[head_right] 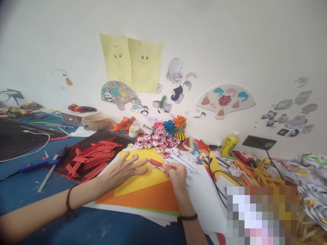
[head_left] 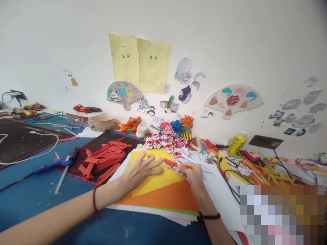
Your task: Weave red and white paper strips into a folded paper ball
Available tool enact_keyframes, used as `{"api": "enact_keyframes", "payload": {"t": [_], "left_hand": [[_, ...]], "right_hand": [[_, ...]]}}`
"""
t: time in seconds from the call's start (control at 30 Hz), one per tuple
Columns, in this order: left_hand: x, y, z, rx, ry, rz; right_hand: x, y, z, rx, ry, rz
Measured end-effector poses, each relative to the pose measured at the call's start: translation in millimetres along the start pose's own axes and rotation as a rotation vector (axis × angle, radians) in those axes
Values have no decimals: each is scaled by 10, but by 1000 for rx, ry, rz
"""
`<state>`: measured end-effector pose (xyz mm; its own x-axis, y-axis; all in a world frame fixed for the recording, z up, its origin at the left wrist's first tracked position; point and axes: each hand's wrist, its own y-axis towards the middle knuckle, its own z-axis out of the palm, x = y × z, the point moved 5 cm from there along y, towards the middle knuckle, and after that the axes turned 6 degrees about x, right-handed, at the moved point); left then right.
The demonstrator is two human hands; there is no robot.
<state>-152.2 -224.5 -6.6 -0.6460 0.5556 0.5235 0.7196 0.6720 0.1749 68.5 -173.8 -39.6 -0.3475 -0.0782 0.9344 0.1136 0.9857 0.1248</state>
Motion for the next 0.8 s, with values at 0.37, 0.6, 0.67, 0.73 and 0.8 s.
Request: {"api": "enact_keyframes", "payload": {"t": [0.37, 0.6, 0.67, 0.73, 0.8], "left_hand": [[211, 129, -158, -109, -209, 84], [304, 126, -182, -40, -198, 165], [315, 127, -176, -39, -208, 188], [294, 143, -175, -59, -234, 222], [230, 175, -176, -83, -267, 271]], "right_hand": [[71, -12, 23, 384, 350, 55], [95, -37, 30, 515, 478, 64], [99, -39, 40, 540, 490, 56], [109, -52, 66, 570, 496, 51], [126, -75, 107, 601, 506, 48]]}}
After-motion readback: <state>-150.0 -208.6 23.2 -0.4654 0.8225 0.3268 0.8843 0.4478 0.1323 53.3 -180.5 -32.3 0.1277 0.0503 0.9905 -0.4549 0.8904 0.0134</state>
